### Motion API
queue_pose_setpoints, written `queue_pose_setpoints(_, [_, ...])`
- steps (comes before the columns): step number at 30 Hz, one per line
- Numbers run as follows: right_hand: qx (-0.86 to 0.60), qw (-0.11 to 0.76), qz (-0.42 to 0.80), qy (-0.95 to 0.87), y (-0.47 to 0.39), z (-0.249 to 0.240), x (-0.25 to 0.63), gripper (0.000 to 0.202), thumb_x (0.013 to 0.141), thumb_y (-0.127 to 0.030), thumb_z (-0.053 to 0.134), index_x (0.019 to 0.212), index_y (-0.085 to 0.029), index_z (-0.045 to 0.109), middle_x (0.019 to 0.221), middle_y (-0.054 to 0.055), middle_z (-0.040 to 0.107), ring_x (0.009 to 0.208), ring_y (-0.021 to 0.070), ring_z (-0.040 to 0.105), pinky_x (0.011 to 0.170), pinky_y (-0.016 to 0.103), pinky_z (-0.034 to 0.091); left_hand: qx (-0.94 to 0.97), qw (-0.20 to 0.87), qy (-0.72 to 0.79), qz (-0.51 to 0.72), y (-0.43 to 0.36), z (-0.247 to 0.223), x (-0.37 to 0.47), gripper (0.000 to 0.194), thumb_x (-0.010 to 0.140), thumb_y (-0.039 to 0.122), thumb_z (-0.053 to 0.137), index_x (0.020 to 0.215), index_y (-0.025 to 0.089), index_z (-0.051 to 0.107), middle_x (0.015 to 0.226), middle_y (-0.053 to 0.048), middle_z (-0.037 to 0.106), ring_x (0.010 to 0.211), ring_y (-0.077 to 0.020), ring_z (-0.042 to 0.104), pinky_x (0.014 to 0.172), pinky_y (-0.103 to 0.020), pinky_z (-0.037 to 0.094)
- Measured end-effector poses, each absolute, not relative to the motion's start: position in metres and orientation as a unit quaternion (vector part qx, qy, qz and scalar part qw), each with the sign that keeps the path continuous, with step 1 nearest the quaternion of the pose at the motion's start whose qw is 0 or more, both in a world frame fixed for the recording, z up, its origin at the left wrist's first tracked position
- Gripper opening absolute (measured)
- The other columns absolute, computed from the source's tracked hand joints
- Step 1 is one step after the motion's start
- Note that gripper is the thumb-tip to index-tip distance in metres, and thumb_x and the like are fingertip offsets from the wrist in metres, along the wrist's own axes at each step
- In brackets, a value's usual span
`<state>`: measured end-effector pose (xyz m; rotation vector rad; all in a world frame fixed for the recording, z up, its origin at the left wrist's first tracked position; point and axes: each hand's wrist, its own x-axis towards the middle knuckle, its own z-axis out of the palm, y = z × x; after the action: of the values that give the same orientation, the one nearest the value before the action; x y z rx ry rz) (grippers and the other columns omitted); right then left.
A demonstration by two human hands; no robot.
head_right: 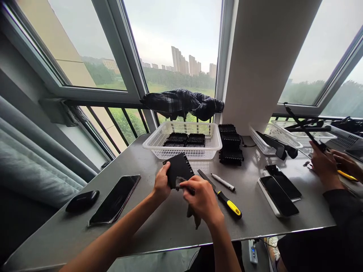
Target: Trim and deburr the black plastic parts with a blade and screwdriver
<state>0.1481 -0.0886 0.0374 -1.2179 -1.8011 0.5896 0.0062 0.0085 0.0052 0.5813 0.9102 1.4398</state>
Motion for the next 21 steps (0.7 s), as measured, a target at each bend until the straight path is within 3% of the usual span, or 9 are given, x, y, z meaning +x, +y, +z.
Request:
queue_pose_setpoints(3, [-0.529,0.506,0.247,-0.635,-0.085,0.036,0.154,0.018,0.085,-0.023,0.055,0.097,-0.022,0.067,0.080,-0.001,0.062,0.071,0.0138,0.060,0.068,0.025,0.047,0.289,0.616,0.361,0.638,0.007,0.006,0.007,0.037,0.066,0.042,0.077,0.085,0.014,0.061,0.067,0.002,0.066,0.054,-0.0108,0.058,0.054,-0.022,0.047])
queue_pose_setpoints(7, [-0.540,0.541,0.279,-0.582,-0.078,0.026,0.155,0.016,0.084,-0.027,0.053,0.098,-0.020,0.057,0.078,-0.002,0.054,0.069,0.0134,0.056,0.065,0.025,0.045,0.311,0.644,0.343,0.609,0.001,0.009,0.009,0.036,0.060,0.034,0.081,0.080,0.014,0.059,0.066,0.003,0.064,0.054,-0.0095,0.057,0.054,-0.021,0.046])
queue_pose_setpoints(14, [-0.559,0.638,0.265,-0.459,-0.070,0.019,0.162,0.023,0.084,-0.036,0.056,0.100,-0.020,0.054,0.081,-0.002,0.052,0.060,0.0110,0.051,0.055,0.022,0.040,0.372,0.698,0.333,0.513,-0.005,0.011,0.006,0.032,0.060,0.027,0.079,0.082,0.016,0.059,0.067,0.004,0.061,0.051,-0.0068,0.054,0.050,-0.019,0.040])
queue_pose_setpoints(18, [-0.572,0.679,0.235,-0.394,-0.070,0.021,0.169,0.027,0.083,-0.040,0.059,0.101,-0.020,0.056,0.089,0.001,0.056,0.067,0.0128,0.053,0.059,0.024,0.043,0.409,0.712,0.316,0.475,-0.007,0.017,0.006,0.043,0.060,0.025,0.079,0.099,0.016,0.065,0.076,0.001,0.066,0.057,-0.0086,0.058,0.057,-0.021,0.044])
queue_pose_setpoints(21, [-0.570,0.705,0.224,-0.356,-0.067,0.020,0.172,0.029,0.082,-0.041,0.062,0.101,-0.020,0.056,0.094,0.003,0.057,0.079,0.0151,0.055,0.070,0.027,0.045,0.432,0.716,0.291,0.465,-0.010,0.020,0.007,0.037,0.062,0.026,0.077,0.096,0.015,0.069,0.080,-0.003,0.069,0.064,-0.0121,0.060,0.066,-0.024,0.046])
